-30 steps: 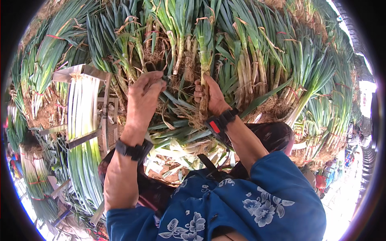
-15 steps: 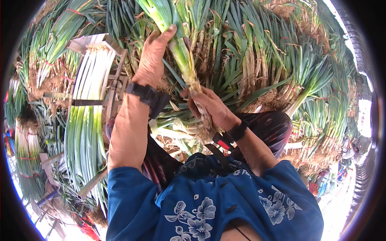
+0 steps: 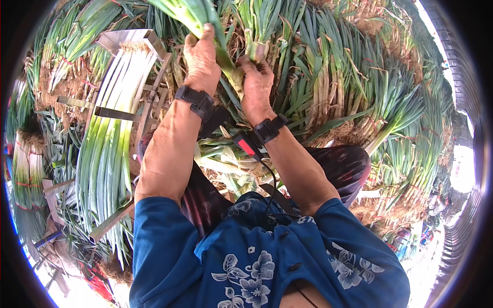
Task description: The person peels the outer layers from leeks by hand, one at a time, and places the cleaned leeks onto a metal rack.
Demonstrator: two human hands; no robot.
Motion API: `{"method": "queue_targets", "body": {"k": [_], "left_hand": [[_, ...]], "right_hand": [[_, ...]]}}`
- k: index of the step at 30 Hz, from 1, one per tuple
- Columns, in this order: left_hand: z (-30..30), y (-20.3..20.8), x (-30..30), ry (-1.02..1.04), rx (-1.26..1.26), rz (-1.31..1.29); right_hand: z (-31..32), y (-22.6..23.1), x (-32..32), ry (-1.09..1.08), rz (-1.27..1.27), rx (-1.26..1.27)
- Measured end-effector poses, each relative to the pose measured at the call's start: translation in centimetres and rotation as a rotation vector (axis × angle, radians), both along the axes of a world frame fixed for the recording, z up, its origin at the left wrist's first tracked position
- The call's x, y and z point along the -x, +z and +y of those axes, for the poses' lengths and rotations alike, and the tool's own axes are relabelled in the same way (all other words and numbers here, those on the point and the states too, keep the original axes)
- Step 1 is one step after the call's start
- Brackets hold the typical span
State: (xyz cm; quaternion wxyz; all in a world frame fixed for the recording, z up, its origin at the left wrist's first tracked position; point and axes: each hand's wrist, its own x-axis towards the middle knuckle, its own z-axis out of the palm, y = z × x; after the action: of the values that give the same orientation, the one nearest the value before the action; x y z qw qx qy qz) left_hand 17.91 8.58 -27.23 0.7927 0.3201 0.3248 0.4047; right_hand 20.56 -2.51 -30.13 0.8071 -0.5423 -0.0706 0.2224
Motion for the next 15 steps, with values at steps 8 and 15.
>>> {"method": "queue_targets", "body": {"k": [8, 15], "left_hand": [[5.9, -1.2, 1.7, 0.406, -0.001, 0.249], [7.7, 2.2, 4.1, 0.509, -0.158, -0.024]], "right_hand": [[-6.4, -1.6, -6.6, 0.042, 0.669, -0.37], [-31.3, -8.8, -21.4, -0.539, 0.567, 0.046]]}}
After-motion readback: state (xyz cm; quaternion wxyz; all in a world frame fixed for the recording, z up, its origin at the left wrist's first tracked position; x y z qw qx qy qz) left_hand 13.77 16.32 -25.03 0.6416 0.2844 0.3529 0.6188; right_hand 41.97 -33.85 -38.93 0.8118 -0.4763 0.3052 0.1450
